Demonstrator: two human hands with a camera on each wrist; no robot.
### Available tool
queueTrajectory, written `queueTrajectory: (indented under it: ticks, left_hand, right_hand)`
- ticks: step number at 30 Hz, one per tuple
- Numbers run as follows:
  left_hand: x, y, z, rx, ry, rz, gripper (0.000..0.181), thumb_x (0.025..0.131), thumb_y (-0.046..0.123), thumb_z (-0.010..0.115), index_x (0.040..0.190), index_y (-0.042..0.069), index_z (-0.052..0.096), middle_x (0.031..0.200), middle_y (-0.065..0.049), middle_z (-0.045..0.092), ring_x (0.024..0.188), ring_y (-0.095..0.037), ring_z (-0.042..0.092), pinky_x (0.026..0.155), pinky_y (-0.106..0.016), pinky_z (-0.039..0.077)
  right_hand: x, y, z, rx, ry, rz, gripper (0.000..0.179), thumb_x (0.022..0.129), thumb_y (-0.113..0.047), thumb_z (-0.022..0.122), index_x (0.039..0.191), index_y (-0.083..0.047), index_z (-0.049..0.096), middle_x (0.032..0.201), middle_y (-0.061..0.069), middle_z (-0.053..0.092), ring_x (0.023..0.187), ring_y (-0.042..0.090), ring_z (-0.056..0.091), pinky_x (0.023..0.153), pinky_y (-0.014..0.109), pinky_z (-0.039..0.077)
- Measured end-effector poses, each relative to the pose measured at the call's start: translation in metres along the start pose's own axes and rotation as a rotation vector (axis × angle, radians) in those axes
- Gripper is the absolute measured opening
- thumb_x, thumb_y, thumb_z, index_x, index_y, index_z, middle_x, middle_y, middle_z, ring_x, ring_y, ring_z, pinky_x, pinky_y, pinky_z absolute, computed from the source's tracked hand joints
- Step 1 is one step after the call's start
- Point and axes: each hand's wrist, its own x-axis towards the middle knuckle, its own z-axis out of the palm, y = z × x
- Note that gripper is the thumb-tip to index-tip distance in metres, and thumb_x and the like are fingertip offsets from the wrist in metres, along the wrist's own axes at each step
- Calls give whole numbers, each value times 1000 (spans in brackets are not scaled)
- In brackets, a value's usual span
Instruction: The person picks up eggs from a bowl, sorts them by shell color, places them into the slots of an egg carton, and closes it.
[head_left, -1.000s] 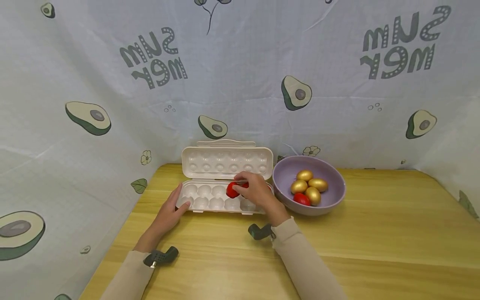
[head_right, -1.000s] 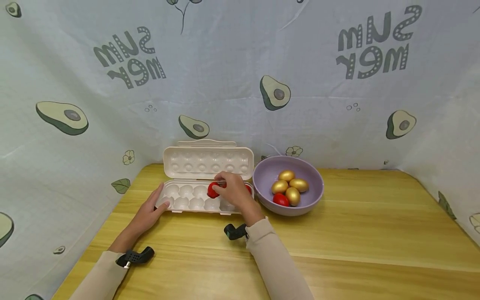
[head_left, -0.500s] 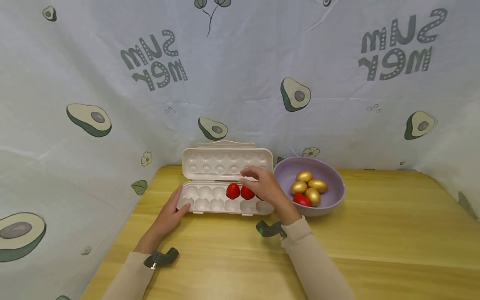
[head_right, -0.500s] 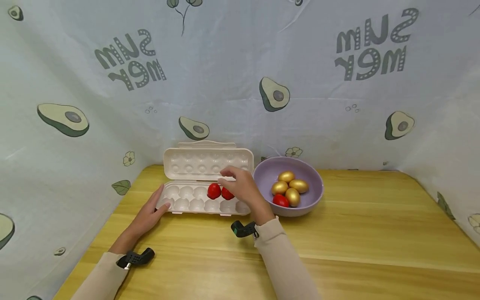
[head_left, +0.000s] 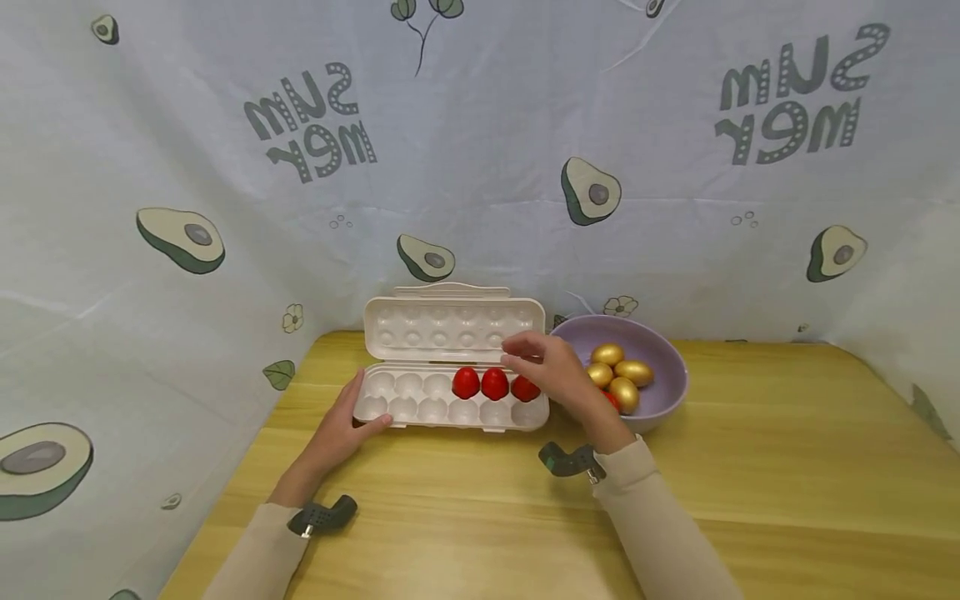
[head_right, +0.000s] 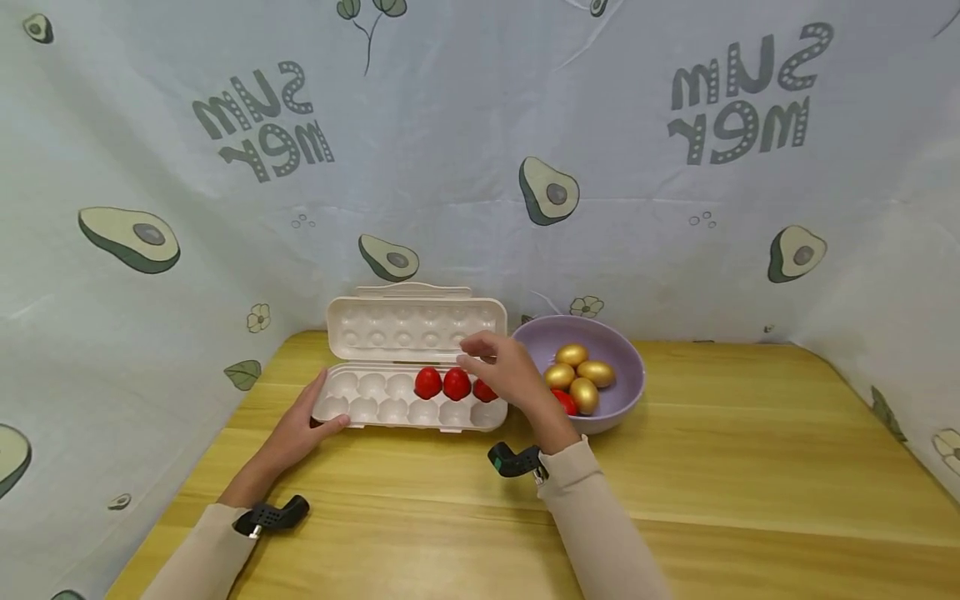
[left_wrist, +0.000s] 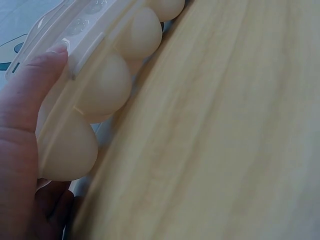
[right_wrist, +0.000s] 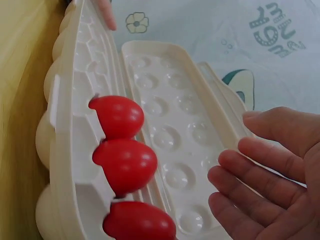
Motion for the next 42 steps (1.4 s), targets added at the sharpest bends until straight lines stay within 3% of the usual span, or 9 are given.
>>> queueTrajectory:
  ticks: [8,16,21,30,35,42]
  left_hand:
    - [1,-2,0,-8,-1,3,101,85,46,70,156,8,8,160,-17,11,143,-42,15,111,-62,17]
    - [2,-1,-1,-10,1,8,101,85,46,70,156,8,9,159,-18,12,143,-42,16,111,-61,17]
    - [3,-1,-1,-10,-4,4,101,85,46,70,156,8,8,160,-17,12,143,-42,15,112,-61,17]
    - [2,0,-2,-21,-8,-5,101,85,47,69,156,9,8,160,-16,11,144,-41,14,112,-61,16]
    - [2,0,-2,-24,-10,-5,101,86,47,69,156,9,8,160,-16,11,144,-41,14,112,-61,16]
    - [1,1,-2,-18,-14,-7,101,86,47,69,156,9,8,160,-16,10,144,-41,14,112,-61,16]
  right_hand:
    - [-13,0,-19,-21,-10,89,37,91,-36,67,119,-11,65,114,2,66,107,19,62,97,39,48]
    - [-17,11,-35,-91,19,4,34,91,-21,69,117,1,66,114,14,67,104,26,65,91,40,52]
    - [-20,13,-44,-135,37,0,31,90,-17,70,115,0,67,110,12,69,100,26,67,87,39,54]
    - [-27,15,-62,-187,24,61,35,90,-29,69,117,-7,68,111,6,69,98,23,65,80,29,55]
    - [-30,16,-71,-220,42,63,35,91,-29,69,116,-5,68,112,8,69,99,24,65,84,28,54]
    - [-36,18,-85,-221,39,53,38,91,-29,68,116,-1,68,113,12,68,100,28,65,81,16,51]
